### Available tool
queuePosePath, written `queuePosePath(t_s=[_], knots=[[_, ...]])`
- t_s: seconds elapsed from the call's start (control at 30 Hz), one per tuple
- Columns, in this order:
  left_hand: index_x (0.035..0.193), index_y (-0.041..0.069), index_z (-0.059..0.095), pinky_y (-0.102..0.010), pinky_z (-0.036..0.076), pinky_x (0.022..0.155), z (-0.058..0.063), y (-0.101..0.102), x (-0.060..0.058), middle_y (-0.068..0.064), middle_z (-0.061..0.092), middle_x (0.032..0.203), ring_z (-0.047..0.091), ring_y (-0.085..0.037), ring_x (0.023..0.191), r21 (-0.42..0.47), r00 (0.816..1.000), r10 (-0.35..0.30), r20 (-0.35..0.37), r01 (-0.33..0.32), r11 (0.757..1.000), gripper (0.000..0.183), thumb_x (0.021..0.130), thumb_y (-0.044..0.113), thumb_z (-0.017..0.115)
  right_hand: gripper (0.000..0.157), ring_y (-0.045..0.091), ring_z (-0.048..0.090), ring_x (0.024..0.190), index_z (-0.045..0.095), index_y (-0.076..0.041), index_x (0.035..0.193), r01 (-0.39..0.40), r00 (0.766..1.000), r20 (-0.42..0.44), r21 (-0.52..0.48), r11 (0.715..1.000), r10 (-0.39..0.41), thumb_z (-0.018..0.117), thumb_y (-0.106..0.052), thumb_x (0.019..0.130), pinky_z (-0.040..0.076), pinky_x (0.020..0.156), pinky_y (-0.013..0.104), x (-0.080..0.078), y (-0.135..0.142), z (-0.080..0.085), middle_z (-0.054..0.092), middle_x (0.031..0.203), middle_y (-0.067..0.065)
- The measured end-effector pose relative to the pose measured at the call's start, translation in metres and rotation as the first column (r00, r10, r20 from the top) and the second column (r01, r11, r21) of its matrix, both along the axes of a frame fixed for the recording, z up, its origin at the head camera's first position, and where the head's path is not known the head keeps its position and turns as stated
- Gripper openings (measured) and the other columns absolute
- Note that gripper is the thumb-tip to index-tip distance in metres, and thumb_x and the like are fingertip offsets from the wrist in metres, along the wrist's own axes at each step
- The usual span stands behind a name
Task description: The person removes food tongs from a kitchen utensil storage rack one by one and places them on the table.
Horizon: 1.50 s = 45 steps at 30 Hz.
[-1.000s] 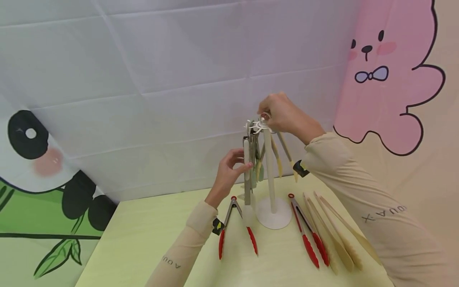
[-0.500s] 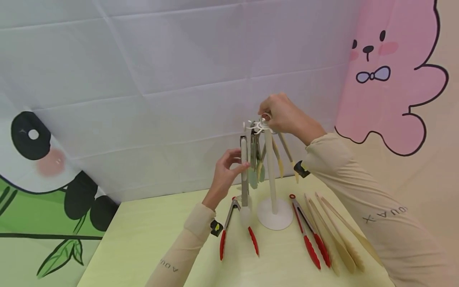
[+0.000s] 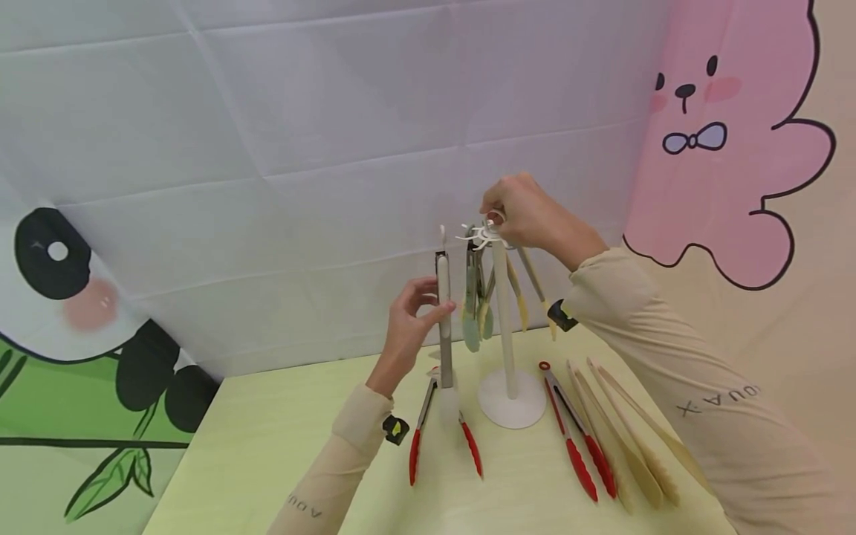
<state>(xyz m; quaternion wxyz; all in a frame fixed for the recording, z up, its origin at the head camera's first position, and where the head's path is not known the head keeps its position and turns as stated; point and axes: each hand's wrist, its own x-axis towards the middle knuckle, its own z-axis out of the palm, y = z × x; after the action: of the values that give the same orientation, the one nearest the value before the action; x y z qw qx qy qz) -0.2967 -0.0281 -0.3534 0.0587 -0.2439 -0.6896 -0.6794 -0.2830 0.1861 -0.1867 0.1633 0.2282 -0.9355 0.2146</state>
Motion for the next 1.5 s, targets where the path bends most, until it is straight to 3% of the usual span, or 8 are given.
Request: queuePosePath(t_s=[0.2,0.5,0.7,1.13,1.5], knots=[[0.117,0.015,0.059,-0.031,0.046,0.072,0.002,-0.005,0.007,-0.004,0.061,0.107,0.054,-0.019,0.09,0.003,0.999,0.033,-0.009,-0.033,0.999,0.04,0.081,0.02,0.076,0.033,0.03,0.065,0.083,0.072,0.003,0.092,-0.004,1.0,-0.003,-0.002,1.0,0.004,0.051,0.019,0.072,0.051,0.073,0.043,0.003,0.001,0.0,0.07,0.087,0.015],[0.117,0.01,0.059,-0.03,0.044,0.07,0.002,-0.011,0.014,-0.007,0.061,0.105,0.054,-0.022,0.087,0.017,0.996,0.087,-0.017,-0.086,0.996,0.042,0.08,0.015,0.077,0.033,0.031,0.065,0.084,0.072,0.003,0.088,-0.024,0.999,-0.021,0.004,1.0,0.024,0.049,0.02,0.071,0.051,0.073,0.044,0.007,0.004,-0.001,0.07,0.088,0.015],[0.118,0.002,0.058,-0.032,0.044,0.07,0.011,-0.015,0.022,-0.015,0.06,0.105,0.054,-0.031,0.088,-0.003,0.995,0.099,-0.014,-0.099,0.995,0.041,0.08,0.008,0.075,0.029,0.031,0.065,0.085,0.072,0.002,0.091,-0.02,1.0,-0.006,0.008,1.0,0.02,0.053,0.017,0.074,0.049,0.072,0.043,0.009,0.003,0.0,0.07,0.089,0.015],[0.113,0.017,0.061,-0.034,0.044,0.068,0.0,-0.025,0.018,-0.005,0.059,0.1,0.052,-0.022,0.082,0.008,0.987,0.158,-0.012,-0.158,0.987,0.04,0.078,0.024,0.078,0.027,0.032,0.065,0.084,0.072,0.004,0.092,-0.037,0.999,0.006,0.004,0.999,0.037,0.056,0.016,0.075,0.05,0.073,0.044,0.01,0.002,0.003,0.069,0.086,0.015],[0.113,0.018,0.062,-0.033,0.045,0.064,-0.004,-0.033,0.018,-0.006,0.059,0.1,0.051,-0.022,0.081,-0.036,0.966,0.257,0.033,-0.256,0.966,0.041,0.077,0.027,0.079,0.028,0.033,0.065,0.085,0.072,0.003,0.091,-0.041,0.999,0.011,0.015,0.999,0.041,0.054,0.016,0.074,0.048,0.07,0.042,0.01,0.003,0.004,0.069,0.087,0.015]])
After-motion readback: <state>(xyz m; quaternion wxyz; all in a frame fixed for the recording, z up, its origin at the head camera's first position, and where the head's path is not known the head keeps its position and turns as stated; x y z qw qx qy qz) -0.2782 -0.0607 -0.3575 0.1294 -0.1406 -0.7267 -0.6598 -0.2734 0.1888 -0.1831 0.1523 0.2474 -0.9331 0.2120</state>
